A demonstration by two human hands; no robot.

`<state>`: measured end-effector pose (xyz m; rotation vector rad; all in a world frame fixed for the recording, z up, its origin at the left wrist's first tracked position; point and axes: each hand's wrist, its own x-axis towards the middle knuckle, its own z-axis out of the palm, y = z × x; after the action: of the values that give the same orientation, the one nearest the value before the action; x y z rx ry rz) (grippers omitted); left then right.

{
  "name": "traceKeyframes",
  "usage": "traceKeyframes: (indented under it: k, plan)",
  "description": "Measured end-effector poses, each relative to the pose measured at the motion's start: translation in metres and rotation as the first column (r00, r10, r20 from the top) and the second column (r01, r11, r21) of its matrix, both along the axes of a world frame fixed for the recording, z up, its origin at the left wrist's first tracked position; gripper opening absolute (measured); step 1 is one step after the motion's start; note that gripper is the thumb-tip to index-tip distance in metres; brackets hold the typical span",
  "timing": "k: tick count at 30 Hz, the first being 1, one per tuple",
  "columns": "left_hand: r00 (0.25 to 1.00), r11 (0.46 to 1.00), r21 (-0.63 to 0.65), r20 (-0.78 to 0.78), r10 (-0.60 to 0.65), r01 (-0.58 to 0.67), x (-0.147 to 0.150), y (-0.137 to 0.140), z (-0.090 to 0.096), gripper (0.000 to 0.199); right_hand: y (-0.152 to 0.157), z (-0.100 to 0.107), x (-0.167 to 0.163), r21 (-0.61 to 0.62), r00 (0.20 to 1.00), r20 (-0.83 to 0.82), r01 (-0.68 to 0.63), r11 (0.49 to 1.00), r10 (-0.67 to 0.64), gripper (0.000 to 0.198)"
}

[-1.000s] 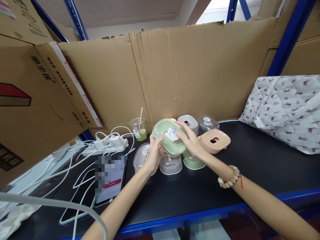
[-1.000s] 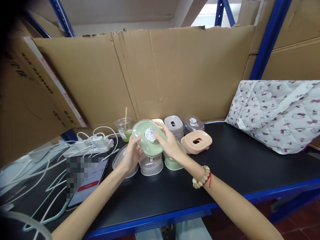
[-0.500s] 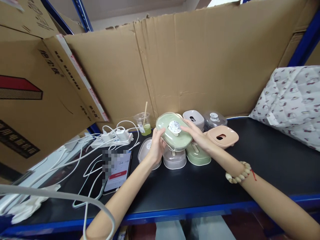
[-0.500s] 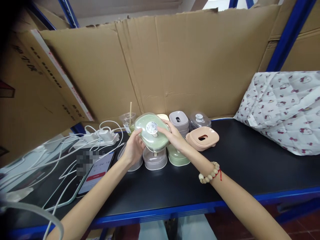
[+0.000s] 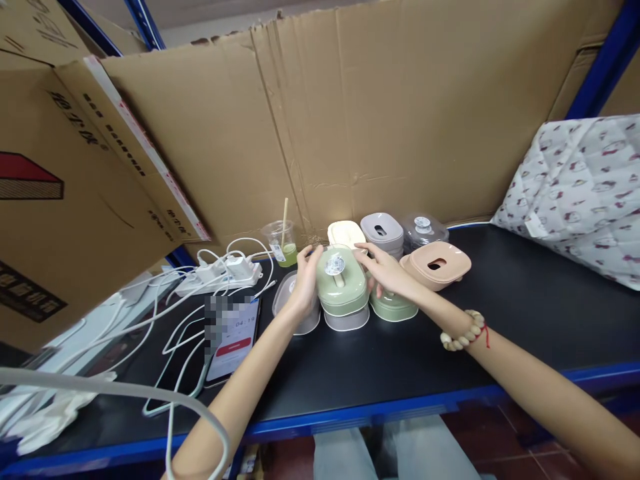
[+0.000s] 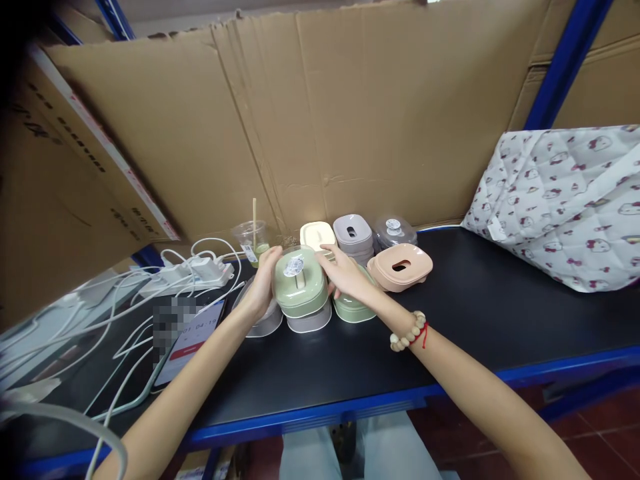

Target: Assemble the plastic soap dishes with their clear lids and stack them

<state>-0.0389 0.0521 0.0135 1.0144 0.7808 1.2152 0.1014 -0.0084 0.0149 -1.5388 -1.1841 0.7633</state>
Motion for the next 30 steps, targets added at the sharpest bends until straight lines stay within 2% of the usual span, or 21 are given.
traceKeyframes:
  k: [4,6,8,11,14,16,18,21,23,26,30]
  plan:
    - [0.975,0.982,0.188,-0.221,0.021,0.022,0.000,-0.003,0.003,0.032,-0.004,0.001,0.001,-0.014,0.997,0.072,0.032,0.999,-0.031,0.052]
    - [0.969,0.973,0.227,-0.247,0.013,0.045,0.000,-0.003,0.004,0.036,-0.005,0.002,0.000,-0.014,0.985,0.172,0.033,0.999,-0.030,0.049]
    - [0.969,0.973,0.223,-0.245,-0.003,0.059,0.000,-0.002,0.004,0.031,-0.007,0.004,0.002,0.031,0.942,0.333,0.036,0.999,-0.044,0.039]
    - [0.973,0.953,0.303,-0.218,0.078,-0.008,0.001,-0.004,0.004,0.014,-0.008,0.008,0.009,0.146,0.790,0.585,0.117,0.982,-0.181,0.027]
    - [0.962,0.904,0.417,-0.197,0.189,-0.092,0.000,-0.007,0.008,0.018,-0.011,0.018,0.019,0.211,0.599,0.729,0.263,0.941,-0.331,0.029]
    - [0.955,0.903,0.416,-0.206,0.212,-0.111,-0.002,-0.008,0.010,0.023,-0.014,0.025,0.025,0.155,0.485,0.805,0.385,0.910,-0.342,0.034]
    - [0.951,0.913,0.391,-0.222,0.215,-0.116,-0.003,-0.006,0.012,0.024,-0.016,0.032,0.028,0.001,0.424,0.868,0.516,0.857,-0.257,0.038]
    - [0.940,0.914,0.389,-0.257,0.224,-0.111,-0.005,-0.001,0.012,0.019,-0.017,0.039,0.028,-0.277,0.471,0.880,0.609,0.744,-0.058,0.042]
    - [0.933,0.906,0.408,-0.271,0.237,-0.111,-0.006,0.002,0.011,0.015,-0.015,0.040,0.029,-0.368,0.510,0.860,0.603,0.707,0.014,0.040]
    - [0.924,0.879,0.465,-0.281,0.261,-0.107,-0.007,0.005,0.012,0.012,-0.011,0.037,0.033,-0.382,0.525,0.850,0.575,0.723,0.032,0.033]
    - [0.879,0.859,0.508,-0.376,0.293,-0.069,-0.006,0.012,0.024,0.011,-0.005,0.025,0.046,-0.318,0.492,0.870,0.568,0.759,-0.003,0.026]
